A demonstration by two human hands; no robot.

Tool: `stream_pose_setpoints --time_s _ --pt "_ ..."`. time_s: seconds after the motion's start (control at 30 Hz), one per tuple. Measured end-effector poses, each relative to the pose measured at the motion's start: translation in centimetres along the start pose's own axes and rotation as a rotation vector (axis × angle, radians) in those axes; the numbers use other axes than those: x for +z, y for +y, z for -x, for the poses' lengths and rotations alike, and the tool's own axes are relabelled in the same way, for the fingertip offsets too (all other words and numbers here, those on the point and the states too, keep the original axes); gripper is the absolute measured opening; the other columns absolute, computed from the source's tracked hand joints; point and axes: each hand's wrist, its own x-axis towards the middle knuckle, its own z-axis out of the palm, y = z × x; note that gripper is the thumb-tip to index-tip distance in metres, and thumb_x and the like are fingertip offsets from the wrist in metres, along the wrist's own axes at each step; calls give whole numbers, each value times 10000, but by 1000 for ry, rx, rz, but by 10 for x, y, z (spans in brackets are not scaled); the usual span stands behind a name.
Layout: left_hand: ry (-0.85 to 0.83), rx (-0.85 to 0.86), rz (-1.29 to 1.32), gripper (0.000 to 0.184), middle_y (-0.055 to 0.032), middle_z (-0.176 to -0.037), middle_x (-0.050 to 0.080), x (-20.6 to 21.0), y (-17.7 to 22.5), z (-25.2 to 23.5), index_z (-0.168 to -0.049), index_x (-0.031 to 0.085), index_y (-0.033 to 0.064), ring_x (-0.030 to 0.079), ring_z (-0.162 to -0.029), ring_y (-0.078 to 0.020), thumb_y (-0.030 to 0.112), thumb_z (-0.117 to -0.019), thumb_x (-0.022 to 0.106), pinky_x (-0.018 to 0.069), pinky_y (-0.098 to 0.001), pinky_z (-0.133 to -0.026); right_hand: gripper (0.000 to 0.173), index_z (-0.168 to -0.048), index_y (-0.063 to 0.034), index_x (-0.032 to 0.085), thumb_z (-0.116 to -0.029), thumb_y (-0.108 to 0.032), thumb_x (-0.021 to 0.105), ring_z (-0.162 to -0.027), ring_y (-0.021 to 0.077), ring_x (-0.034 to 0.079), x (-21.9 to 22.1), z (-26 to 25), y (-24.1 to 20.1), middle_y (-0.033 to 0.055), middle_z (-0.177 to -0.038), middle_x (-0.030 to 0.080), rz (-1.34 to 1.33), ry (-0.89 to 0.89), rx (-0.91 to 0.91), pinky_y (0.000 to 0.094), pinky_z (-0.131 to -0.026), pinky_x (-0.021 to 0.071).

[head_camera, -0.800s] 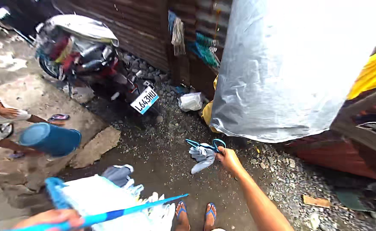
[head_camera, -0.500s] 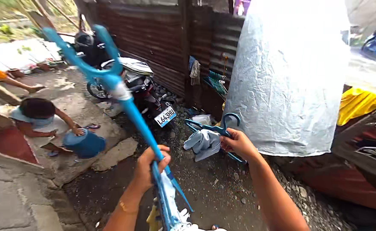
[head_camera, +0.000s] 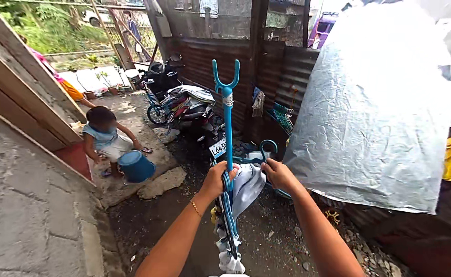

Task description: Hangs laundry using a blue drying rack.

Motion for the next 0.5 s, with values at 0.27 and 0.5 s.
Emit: stream_pose_setpoints --time_s 0.27,0.5 --pt "16 -170 23 269 -79 -1113 678 5 5 -10 -1156 709 42 644 -825 -51 216 -1033 546 549 -218 -756 321 -1334 -27 507 -1096 -240 473 -506 95 442 16 -6 39 22 -751 483 -446 -11 37 259 -477 429" --pt "86 -236 -21 256 -97 -1169 694 8 9 -16 -1163 712 44 663 -1030 -92 183 -1029 545 540 -270 -911 333 -1356 -25 495 -1109 -242 447 -475 73 427 8 -15 52 13 -731 511 -530 -37 61 226 -448 395"
